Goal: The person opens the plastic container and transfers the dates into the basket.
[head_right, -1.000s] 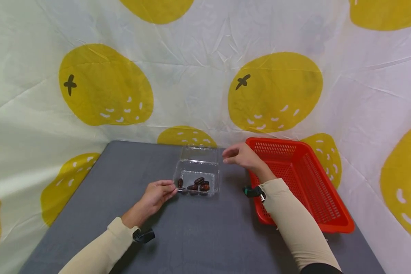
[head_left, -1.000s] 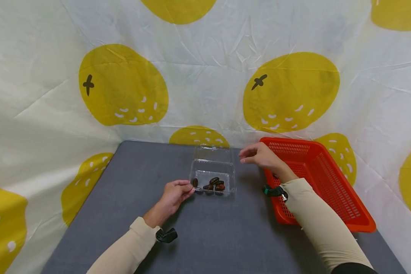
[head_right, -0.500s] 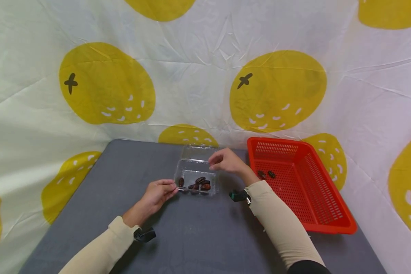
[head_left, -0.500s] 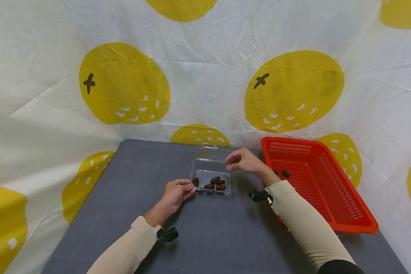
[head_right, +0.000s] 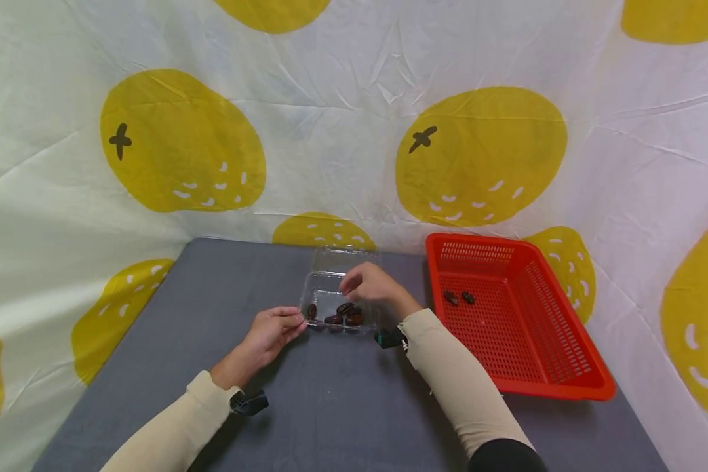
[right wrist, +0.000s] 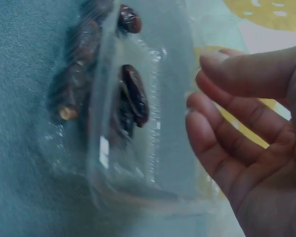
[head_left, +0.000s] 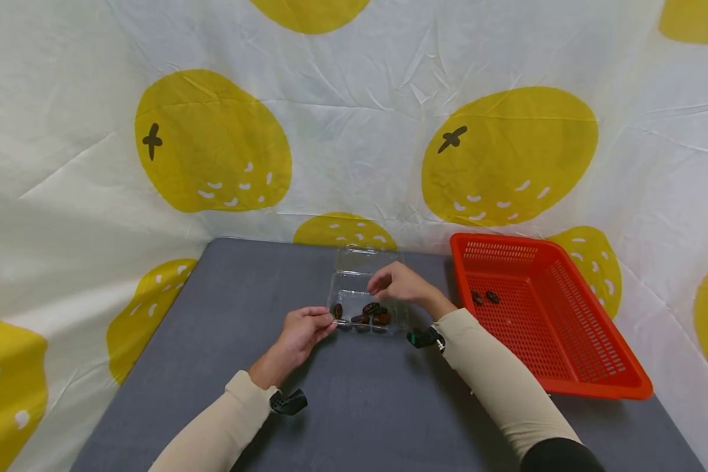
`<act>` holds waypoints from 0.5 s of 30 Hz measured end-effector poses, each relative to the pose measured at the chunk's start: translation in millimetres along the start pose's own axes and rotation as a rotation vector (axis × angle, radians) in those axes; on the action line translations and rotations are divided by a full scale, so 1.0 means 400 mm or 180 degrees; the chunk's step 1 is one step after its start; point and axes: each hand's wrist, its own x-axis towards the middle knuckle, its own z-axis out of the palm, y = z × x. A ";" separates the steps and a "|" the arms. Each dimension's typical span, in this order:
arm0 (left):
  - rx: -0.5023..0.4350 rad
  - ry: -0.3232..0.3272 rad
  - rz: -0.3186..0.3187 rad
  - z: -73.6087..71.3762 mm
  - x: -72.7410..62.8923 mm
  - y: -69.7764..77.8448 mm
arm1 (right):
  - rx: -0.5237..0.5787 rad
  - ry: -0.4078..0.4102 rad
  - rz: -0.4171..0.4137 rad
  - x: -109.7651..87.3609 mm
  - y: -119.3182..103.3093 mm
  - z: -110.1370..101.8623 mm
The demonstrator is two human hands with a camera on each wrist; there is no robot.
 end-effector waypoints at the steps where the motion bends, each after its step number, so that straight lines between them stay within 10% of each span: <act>1: 0.0000 0.0003 0.0001 0.001 0.000 0.001 | -0.0043 -0.0028 -0.0013 0.007 0.004 0.006; 15: -0.0102 -0.0061 0.0093 0.005 -0.004 0.005 | -0.0844 -0.0138 0.0083 0.047 0.017 0.050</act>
